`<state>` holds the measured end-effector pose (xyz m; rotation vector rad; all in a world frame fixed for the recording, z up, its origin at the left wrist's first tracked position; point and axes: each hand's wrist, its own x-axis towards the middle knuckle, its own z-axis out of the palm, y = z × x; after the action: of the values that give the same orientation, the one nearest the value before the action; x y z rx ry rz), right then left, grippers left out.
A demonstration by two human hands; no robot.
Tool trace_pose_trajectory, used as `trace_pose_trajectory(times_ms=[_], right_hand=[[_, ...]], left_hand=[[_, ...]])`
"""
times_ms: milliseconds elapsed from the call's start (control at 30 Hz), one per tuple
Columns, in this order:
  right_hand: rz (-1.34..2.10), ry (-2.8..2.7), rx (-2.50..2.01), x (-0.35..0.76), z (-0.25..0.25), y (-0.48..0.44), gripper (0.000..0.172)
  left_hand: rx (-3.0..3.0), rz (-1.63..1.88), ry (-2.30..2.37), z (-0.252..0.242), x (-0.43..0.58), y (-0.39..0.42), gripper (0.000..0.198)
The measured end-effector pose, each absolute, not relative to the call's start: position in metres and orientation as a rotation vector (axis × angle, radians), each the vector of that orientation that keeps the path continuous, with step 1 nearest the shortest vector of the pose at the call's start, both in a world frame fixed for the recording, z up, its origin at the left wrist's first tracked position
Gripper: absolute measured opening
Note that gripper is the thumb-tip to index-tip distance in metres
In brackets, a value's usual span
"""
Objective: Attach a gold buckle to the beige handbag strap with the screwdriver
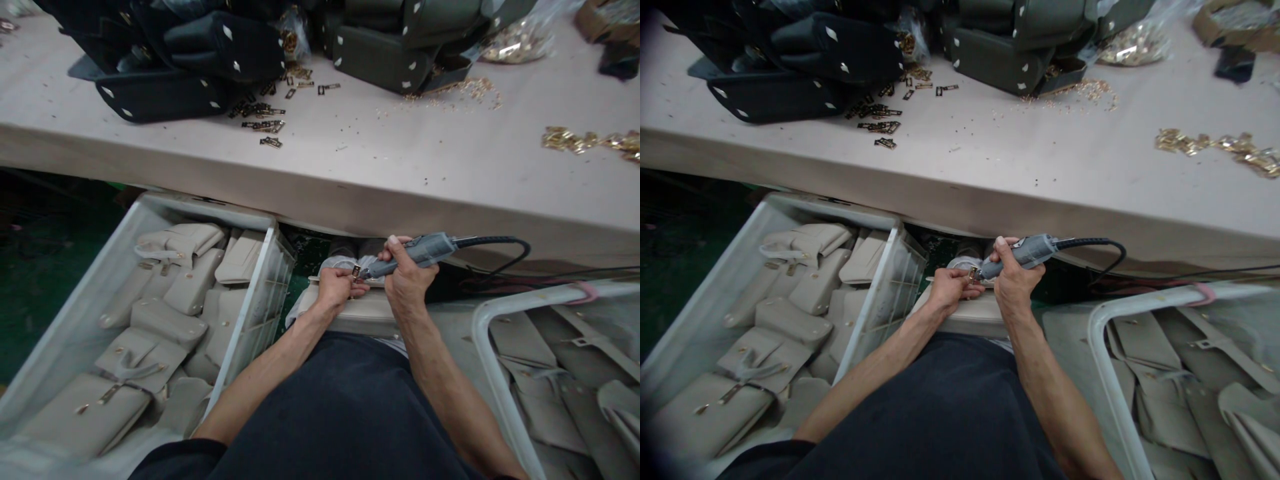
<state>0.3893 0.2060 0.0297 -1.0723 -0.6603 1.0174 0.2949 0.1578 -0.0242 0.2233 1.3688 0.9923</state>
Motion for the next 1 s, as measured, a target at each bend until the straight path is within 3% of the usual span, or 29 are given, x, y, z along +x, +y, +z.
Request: trace_pose_trajectory(times_ms=[633,1000], right_hand=[[0.964,-0.845,-1.087,0.379,0.028,0.193,0.026],[1.165,-1.167,-1.079,0.378,0.039,0.197,0.026]], left_hand=[[0.194,0.997,1.374,-0.025,0.294,0.158,0.007],[0.164,1.012,1.366,-0.027,0.294,0.157,0.014]])
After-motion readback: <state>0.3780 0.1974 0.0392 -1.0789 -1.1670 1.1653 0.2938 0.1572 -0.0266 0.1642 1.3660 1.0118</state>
